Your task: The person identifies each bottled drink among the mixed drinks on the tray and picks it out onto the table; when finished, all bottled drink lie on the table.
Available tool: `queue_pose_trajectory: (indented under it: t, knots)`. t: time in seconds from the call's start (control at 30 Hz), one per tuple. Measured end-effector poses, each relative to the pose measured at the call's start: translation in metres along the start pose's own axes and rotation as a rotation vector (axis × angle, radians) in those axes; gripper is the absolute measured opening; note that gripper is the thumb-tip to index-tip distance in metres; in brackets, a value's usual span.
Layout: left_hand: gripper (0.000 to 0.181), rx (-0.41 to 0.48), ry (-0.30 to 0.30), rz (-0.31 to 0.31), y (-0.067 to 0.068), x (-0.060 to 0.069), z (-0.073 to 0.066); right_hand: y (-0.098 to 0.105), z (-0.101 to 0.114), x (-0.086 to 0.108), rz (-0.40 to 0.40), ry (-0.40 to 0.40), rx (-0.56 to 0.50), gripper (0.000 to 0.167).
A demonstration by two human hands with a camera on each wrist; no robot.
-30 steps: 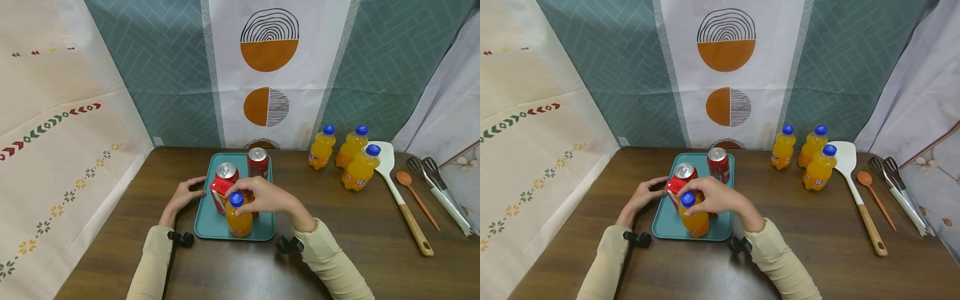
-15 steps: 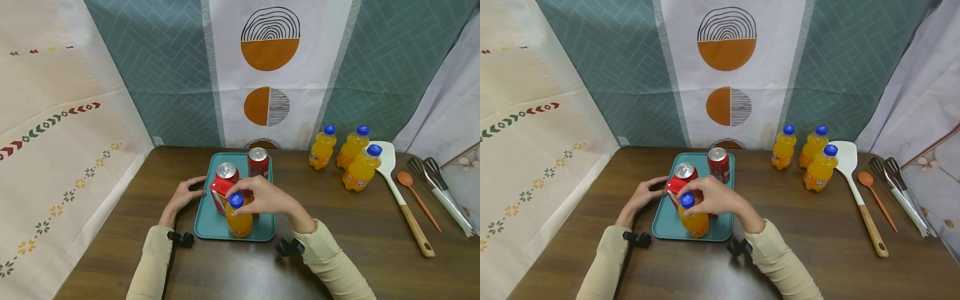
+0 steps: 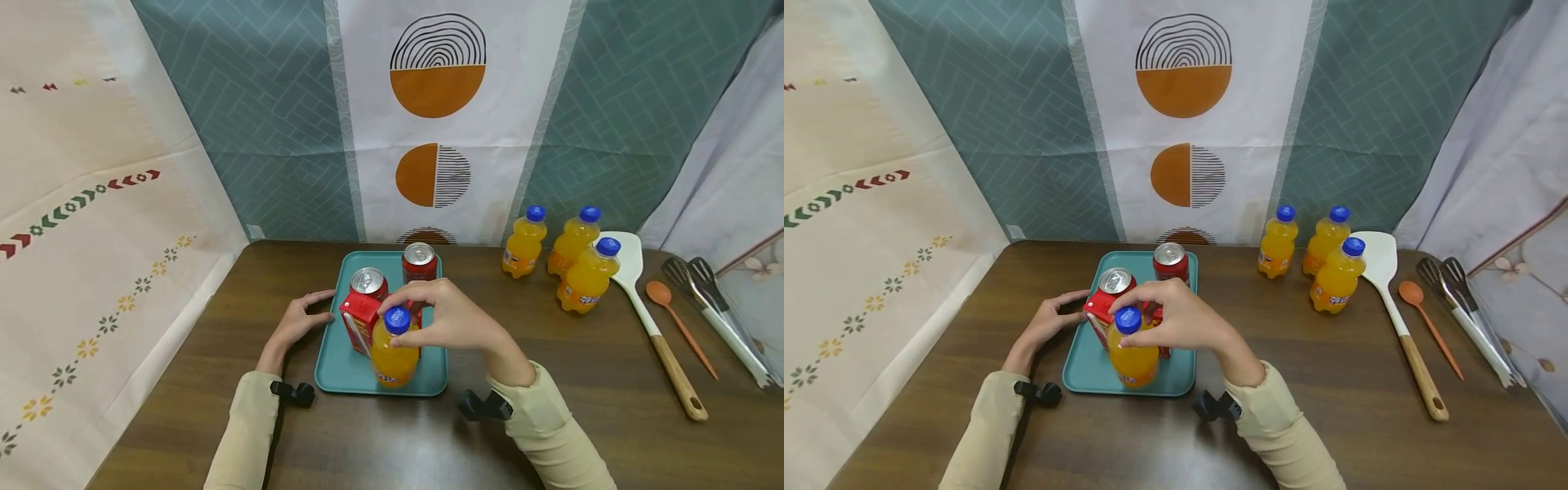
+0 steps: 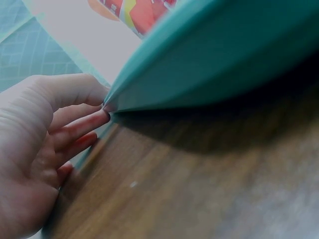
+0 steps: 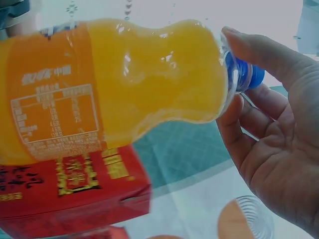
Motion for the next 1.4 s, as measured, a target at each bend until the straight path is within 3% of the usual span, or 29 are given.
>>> queue_pose_trajectory:
  t: [0.13, 0.27, 0.4, 0.53, 0.83, 1.0, 1.17, 1.4]
  knots:
    - [0.050, 0.000, -0.007, 0.003, 0.000, 0.001, -0.001, 0.009, 0.012, 0.003, -0.008, 0.031, -0.034, 0.035]
    - [0.050, 0.010, 0.012, 0.015, -0.001, 0.009, -0.012, 0.022, 0.021, 0.009, -0.032, 0.074, -0.042, 0.036]
    - [0.051, 0.003, 0.025, 0.026, 0.000, 0.020, -0.027, 0.043, 0.027, 0.018, -0.073, 0.113, 0.019, 0.037]
    - [0.051, 0.002, 0.029, 0.032, -0.001, 0.024, -0.031, 0.068, 0.028, 0.032, -0.158, 0.098, 0.106, 0.036]
    - [0.051, 0.007, 0.052, 0.039, 0.000, 0.026, -0.030, 0.119, 0.023, 0.070, -0.393, -0.007, 0.102, 0.032]
    - [0.051, -0.007, 0.049, 0.034, 0.001, 0.027, -0.031, 0.142, 0.016, 0.088, -0.504, -0.068, 0.243, 0.033]
    - [0.051, -0.011, 0.049, 0.033, 0.001, 0.026, -0.031, 0.158, 0.002, 0.103, -0.573, -0.208, 0.377, 0.032]
    - [0.051, 0.002, 0.044, 0.041, 0.000, 0.024, -0.032, 0.172, -0.016, 0.118, -0.620, -0.297, 0.442, 0.034]
Point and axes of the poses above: each hand's wrist, its own x-axis away from the middle knuckle, its own y-axis out of the back of the hand, z = x × y, the point moved 6 cm from there along -x, towards the middle knuckle, and after that the axes turned 14 degrees about y, right-handed, at the moved point
